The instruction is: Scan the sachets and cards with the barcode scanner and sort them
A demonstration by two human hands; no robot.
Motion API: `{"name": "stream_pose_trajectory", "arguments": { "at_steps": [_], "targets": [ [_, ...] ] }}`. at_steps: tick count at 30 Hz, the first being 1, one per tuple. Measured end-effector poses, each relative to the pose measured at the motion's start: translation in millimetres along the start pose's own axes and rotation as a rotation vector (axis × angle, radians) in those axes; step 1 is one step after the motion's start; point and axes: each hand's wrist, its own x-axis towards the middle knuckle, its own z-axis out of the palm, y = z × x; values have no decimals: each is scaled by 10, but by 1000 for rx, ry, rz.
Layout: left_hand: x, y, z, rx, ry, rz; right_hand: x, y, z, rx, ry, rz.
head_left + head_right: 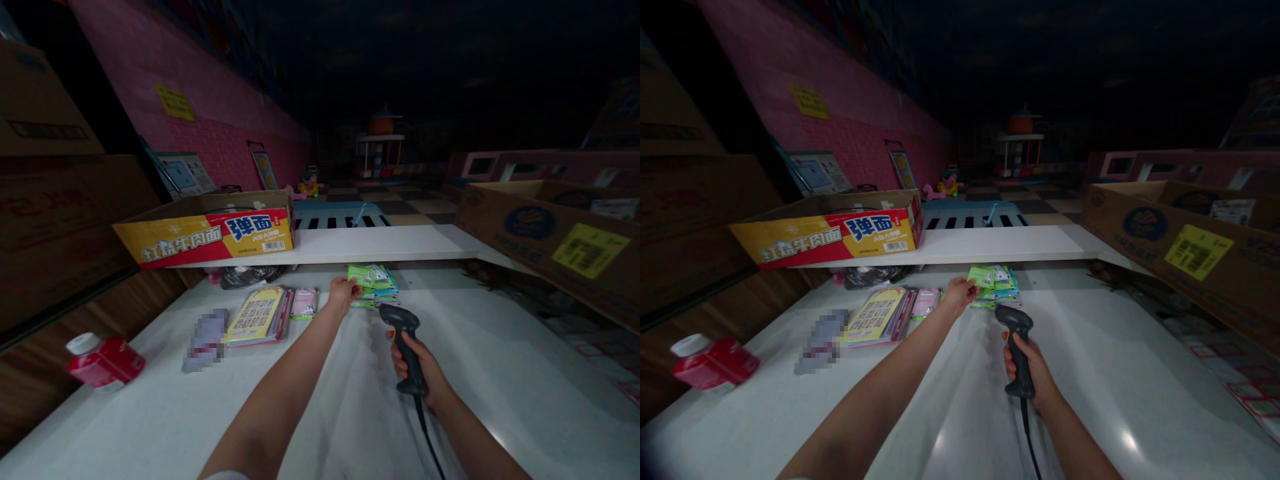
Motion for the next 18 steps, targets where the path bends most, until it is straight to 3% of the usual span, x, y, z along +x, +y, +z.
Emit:
{"name": "stream_pose_trajectory", "arguments": {
  "at_steps": [6, 18],
  "targets": [
    [149, -142, 224, 57, 59, 29, -3, -8, 4, -12, 4, 8],
    [93, -279, 62, 321, 117, 126, 12, 3, -11, -23, -6, -1]
  ]
}}
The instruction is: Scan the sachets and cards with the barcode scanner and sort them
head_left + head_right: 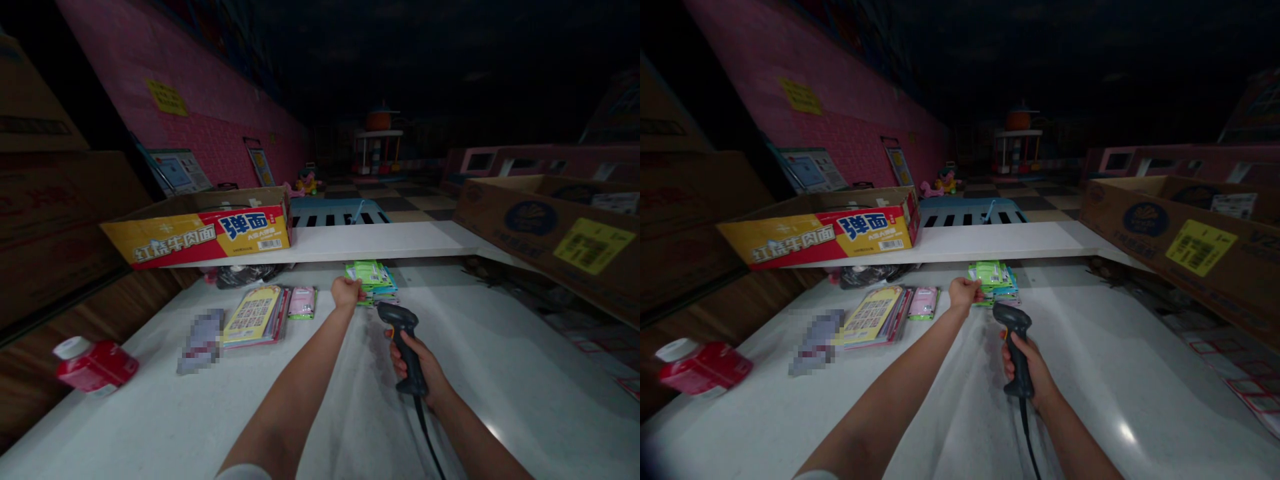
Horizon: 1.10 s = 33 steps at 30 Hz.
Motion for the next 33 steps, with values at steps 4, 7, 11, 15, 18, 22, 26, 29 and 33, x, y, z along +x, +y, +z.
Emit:
{"name": "stream_pose_trajectory", "arguments": {
  "at_steps": [4, 7, 11, 15, 18, 22, 26, 29, 33],
  "targets": [
    [-56, -25, -69, 32, -3, 29, 2, 0, -10, -9, -4, 0],
    [-150, -51, -252, 91, -16, 65, -4, 2, -13, -2, -2, -9],
    [-284, -73, -708, 682, 56, 406, -20, 4, -16, 13, -6, -4],
    [-326, -136, -1138, 1215, 211, 484, -55, -12, 6, 13, -6, 6],
    [-340, -243, -1306, 1351, 124, 384, -78, -27, 25, -1, 1, 11],
    [-465, -343, -1373, 1370, 47, 419, -90, -31, 25, -3, 3, 20],
    [-589, -261, -1357, 1382, 133, 430, -94, -24, 7, -7, 0, 15],
    [-584, -153, -1319, 1412, 179, 303, -100, -26, 1, -12, 10, 13],
    [-556, -94, -1302, 1405, 217, 241, -108, -33, 5, 4, 15, 25]
  ]
}}
